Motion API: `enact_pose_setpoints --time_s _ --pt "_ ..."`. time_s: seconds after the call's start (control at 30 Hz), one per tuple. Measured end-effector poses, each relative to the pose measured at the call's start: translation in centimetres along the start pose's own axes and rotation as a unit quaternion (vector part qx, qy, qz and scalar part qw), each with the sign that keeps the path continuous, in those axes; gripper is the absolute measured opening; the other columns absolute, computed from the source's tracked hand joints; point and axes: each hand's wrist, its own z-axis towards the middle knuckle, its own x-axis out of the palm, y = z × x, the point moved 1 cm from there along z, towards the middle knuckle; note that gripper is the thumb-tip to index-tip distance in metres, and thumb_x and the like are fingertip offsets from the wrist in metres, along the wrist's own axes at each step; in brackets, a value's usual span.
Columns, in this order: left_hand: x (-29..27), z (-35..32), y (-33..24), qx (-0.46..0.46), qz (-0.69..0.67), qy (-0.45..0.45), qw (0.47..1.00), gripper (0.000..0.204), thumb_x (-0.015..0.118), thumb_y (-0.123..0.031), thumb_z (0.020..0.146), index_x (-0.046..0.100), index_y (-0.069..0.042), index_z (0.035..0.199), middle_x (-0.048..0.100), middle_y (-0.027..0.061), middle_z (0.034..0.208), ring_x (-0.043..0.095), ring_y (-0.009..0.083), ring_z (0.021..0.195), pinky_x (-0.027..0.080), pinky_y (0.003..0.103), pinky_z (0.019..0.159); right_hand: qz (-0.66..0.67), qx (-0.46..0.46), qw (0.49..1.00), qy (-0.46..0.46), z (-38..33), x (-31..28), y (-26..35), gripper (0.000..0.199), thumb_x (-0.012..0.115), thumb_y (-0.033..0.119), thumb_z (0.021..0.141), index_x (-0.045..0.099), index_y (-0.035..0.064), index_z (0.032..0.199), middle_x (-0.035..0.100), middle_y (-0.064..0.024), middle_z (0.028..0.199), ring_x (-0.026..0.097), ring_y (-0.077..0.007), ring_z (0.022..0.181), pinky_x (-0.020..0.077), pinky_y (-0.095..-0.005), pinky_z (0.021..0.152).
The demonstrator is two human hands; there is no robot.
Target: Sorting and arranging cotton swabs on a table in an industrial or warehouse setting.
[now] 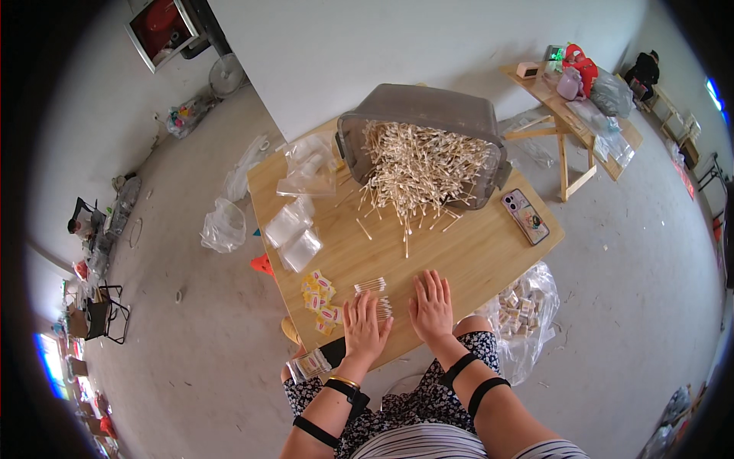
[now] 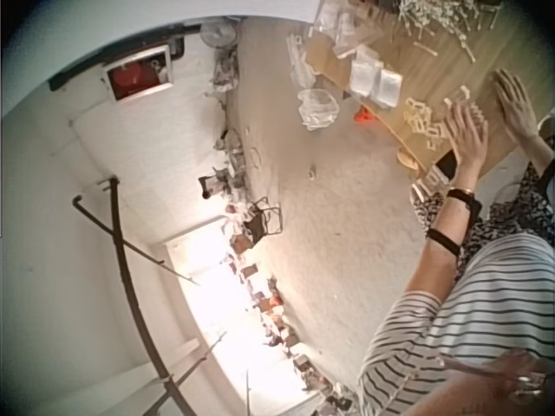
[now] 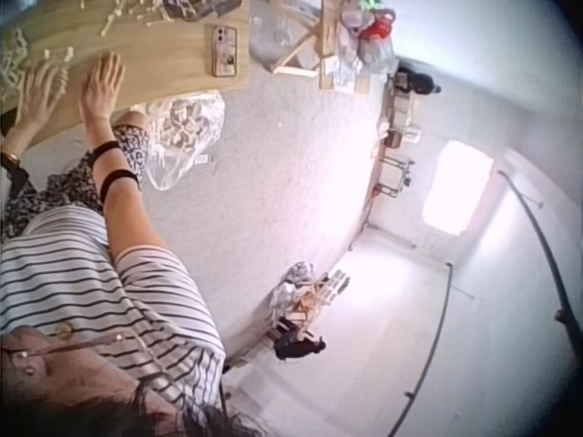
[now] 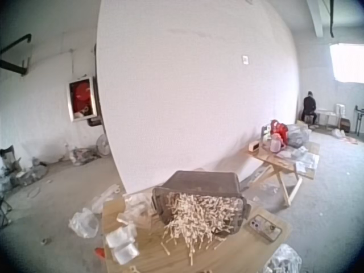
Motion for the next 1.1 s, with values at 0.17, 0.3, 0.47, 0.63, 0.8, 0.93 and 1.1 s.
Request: enact_pose_setpoints --time_s 0.17,0.3,0.47,0.63,0.8,0.93,1.1 --pt "0.3 -0.1 0.1 0.012 0.019 0.027 0.999 0.066 0.049 -0.047 0.098 0.043 0.001 0.142 0.043 0.0136 0.145 0.035 0.0319 0.140 0.017 0.055 0.122 0.001 0.001 1.000 -0.003 0.1 0.0 0.0 0.054 0.053 0.027 0.094 0.048 0.0062 0.143 0.041 -0.0159 0.152 0.029 -0.0307 0.148 0.0187 -0.0479 0.123" --pt "0.2 -1.0 -0.3 0.022 0.022 0.058 0.998 0.071 0.049 -0.049 0.098 0.038 0.002 0.147 0.043 0.0134 0.145 0.035 0.0291 0.140 0.015 0.054 0.123 -0.006 -0.004 1.000 0.001 0.1 0.2 -0.3 0.055 0.054 0.028 0.094 0.048 0.0060 0.144 0.040 -0.0159 0.152 0.029 -0.0309 0.148 0.0184 -0.0478 0.123" --pt "-0.5 -1.9 1.0 -0.006 0.032 0.038 0.999 0.077 0.045 -0.053 0.099 0.031 0.002 0.151 0.035 0.0155 0.153 0.030 0.0317 0.144 0.011 0.055 0.123 -0.009 -0.024 0.999 0.030 -0.9 0.1 0.2 0.067 0.055 0.030 0.094 0.036 0.0020 0.151 0.032 -0.0185 0.157 0.023 -0.0322 0.150 0.0144 -0.0475 0.124" --pt "-1.0 -2.7 3.0 -0.025 0.035 0.045 0.998 0.080 0.042 -0.055 0.099 0.026 0.001 0.154 0.028 0.0154 0.159 0.021 0.0334 0.150 0.008 0.056 0.123 0.045 -0.101 0.987 0.113 -3.5 -0.8 2.5 0.078 0.058 0.036 0.093 0.026 0.0015 0.155 0.025 -0.0186 0.161 0.018 -0.0337 0.152 0.0123 -0.0482 0.124" --pt "-1.1 -2.5 2.8 -0.036 0.019 0.054 0.998 0.080 0.041 -0.057 0.099 0.028 0.000 0.154 0.027 0.0147 0.160 0.017 0.0330 0.152 0.006 0.056 0.123 0.048 -0.126 0.984 0.114 -2.4 -0.4 3.7 0.076 0.060 0.039 0.092 0.032 0.0029 0.153 0.027 -0.0177 0.159 0.020 -0.0344 0.151 0.0136 -0.0491 0.124" --pt "-0.6 -3.2 2.7 -0.065 0.025 0.055 0.996 0.081 0.040 -0.057 0.100 0.027 0.002 0.154 0.025 0.0152 0.161 0.014 0.0337 0.153 0.004 0.057 0.123 0.039 -0.154 0.982 0.099 -0.9 -0.1 4.6 0.065 0.062 0.039 0.091 0.046 0.0044 0.143 0.034 -0.0170 0.153 0.025 -0.0345 0.148 0.0171 -0.0510 0.123" --pt "0.2 -3.7 2.9 -0.073 0.049 0.082 0.993 0.085 0.036 -0.060 0.100 0.024 0.003 0.155 0.023 0.0155 0.162 0.010 0.0334 0.154 0.001 0.057 0.123 0.007 -0.177 0.977 0.118 -1.4 -0.3 4.6 0.062 0.063 0.040 0.090 0.050 0.0047 0.140 0.038 -0.0174 0.151 0.028 -0.0344 0.146 0.0186 -0.0512 0.123"
